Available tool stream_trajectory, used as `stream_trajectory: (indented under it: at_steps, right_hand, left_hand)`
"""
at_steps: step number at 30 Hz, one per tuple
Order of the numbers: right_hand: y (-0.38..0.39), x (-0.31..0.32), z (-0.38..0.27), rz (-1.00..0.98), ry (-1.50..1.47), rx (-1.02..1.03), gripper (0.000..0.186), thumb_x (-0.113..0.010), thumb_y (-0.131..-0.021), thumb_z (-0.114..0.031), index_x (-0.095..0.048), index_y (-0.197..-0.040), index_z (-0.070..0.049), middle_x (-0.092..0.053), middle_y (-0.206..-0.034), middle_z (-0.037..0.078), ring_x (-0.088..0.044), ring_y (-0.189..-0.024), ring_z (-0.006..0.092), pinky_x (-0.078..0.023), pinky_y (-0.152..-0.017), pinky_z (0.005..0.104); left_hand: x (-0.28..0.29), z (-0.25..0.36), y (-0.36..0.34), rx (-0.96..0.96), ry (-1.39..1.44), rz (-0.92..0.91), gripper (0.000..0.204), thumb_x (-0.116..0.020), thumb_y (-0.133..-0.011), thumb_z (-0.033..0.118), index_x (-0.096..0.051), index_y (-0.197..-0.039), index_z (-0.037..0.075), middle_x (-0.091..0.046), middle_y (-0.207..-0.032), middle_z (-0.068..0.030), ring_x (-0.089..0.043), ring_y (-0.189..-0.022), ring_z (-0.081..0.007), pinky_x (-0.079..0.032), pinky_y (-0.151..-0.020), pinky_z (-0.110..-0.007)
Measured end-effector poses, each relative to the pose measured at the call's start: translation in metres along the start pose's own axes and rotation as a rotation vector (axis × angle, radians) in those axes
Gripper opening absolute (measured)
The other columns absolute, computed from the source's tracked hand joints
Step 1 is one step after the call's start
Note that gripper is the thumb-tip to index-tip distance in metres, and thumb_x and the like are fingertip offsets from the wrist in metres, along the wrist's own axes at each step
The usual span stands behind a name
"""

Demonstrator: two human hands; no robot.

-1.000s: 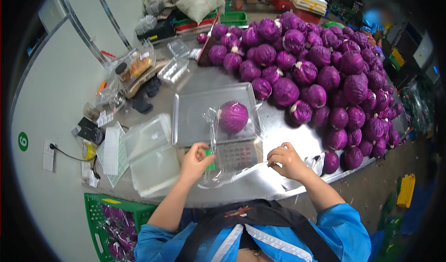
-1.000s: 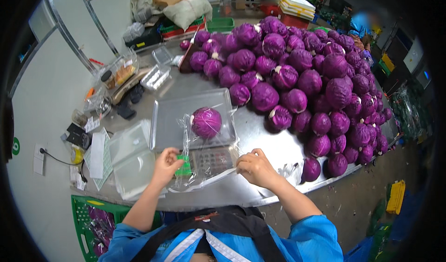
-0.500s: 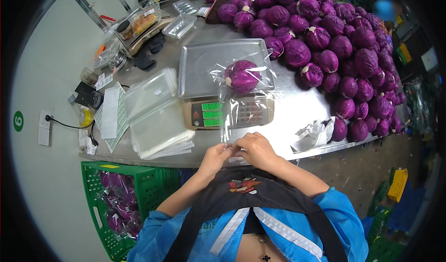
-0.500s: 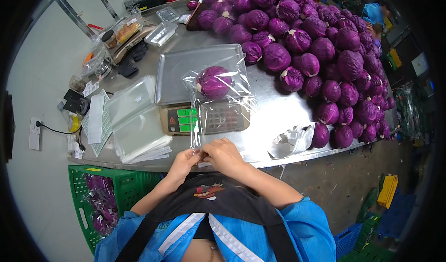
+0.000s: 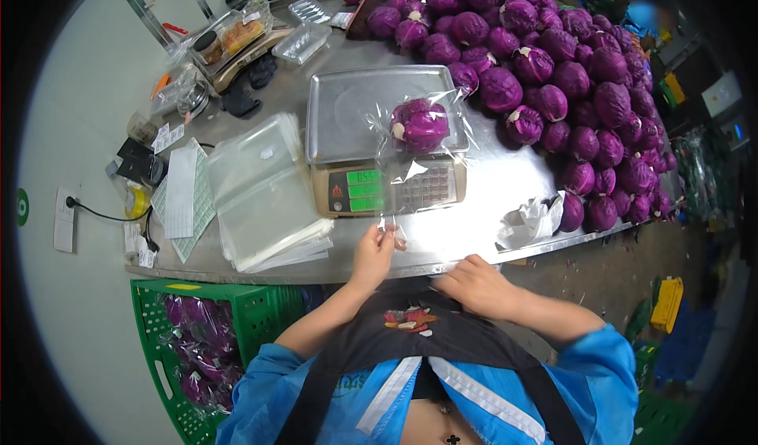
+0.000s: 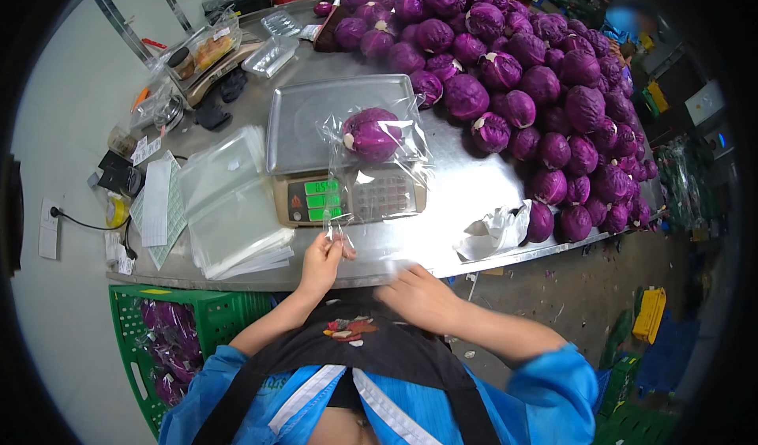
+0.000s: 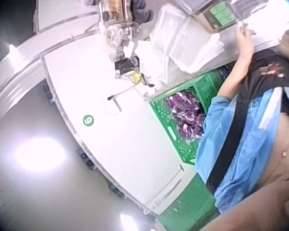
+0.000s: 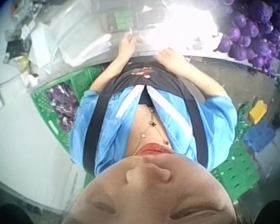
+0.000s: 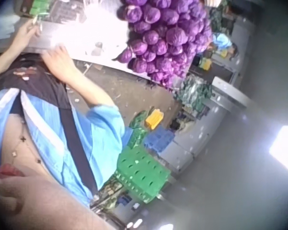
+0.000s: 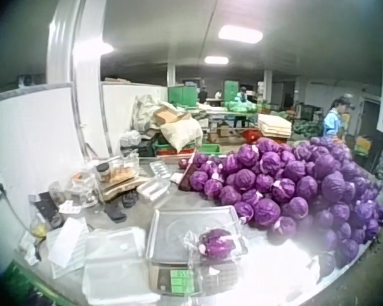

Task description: Weighing red cabbages, placing them into plastic bags, and applying labels to the bags.

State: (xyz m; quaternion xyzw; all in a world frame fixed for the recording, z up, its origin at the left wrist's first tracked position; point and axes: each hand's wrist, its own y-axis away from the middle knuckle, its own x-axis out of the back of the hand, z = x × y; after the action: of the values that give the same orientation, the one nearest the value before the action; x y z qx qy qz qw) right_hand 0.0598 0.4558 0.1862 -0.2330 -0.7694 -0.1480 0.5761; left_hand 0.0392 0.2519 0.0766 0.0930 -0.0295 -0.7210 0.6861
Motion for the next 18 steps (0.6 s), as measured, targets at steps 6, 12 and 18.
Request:
stream_trajectory:
  at_steps: [6, 12, 18]
  right_hand:
    - [0.219, -0.019, 0.003, -1.035, 0.449, -0.283, 0.046, -0.054, -0.074, -0.021, -0.047, -0.117, -0.007, -0.051, -0.113, 0.017, -0.047, -0.108, 0.028, -0.033, -0.093, 0.042]
    - [0.077, -0.035, 0.116, 0.332, 0.19, -0.612, 0.078, -0.07, -0.054, -0.002, -0.035, -0.123, -0.005, -0.035, -0.125, 0.019, -0.04, -0.109, 0.0333, -0.035, -0.089, 0.04]
    - [-0.042, -0.012, 0.172, 0.334, 0.113, 0.142, 0.031, -0.062, -0.066, -0.006, -0.059, -0.096, -0.009, -0.057, -0.106, 0.005, -0.054, -0.097, 0.0255, -0.043, -0.082, 0.0354]
  left_hand:
    - [0.041, -0.021, 0.051, -0.092, -0.135, 0.064, 0.022, -0.046, -0.084, 0.005, -0.044, -0.105, -0.003, -0.056, -0.065, -0.0064, -0.055, -0.061, -0.0123, -0.044, -0.063, -0.024]
    - [0.062, 0.002, -0.029, -0.699, -1.022, 0.334, 0.054, -0.066, -0.068, 0.019, -0.042, -0.115, 0.007, -0.044, -0.119, -0.0131, -0.038, -0.113, -0.0299, -0.024, -0.092, -0.042]
    - [0.028, 0.039, -0.095, -1.019, -1.099, -0.208, 0.03, -0.059, -0.075, 0.021, -0.052, -0.102, 0.01, -0.054, -0.107, -0.0123, -0.048, -0.103, -0.0264, -0.027, -0.091, -0.042]
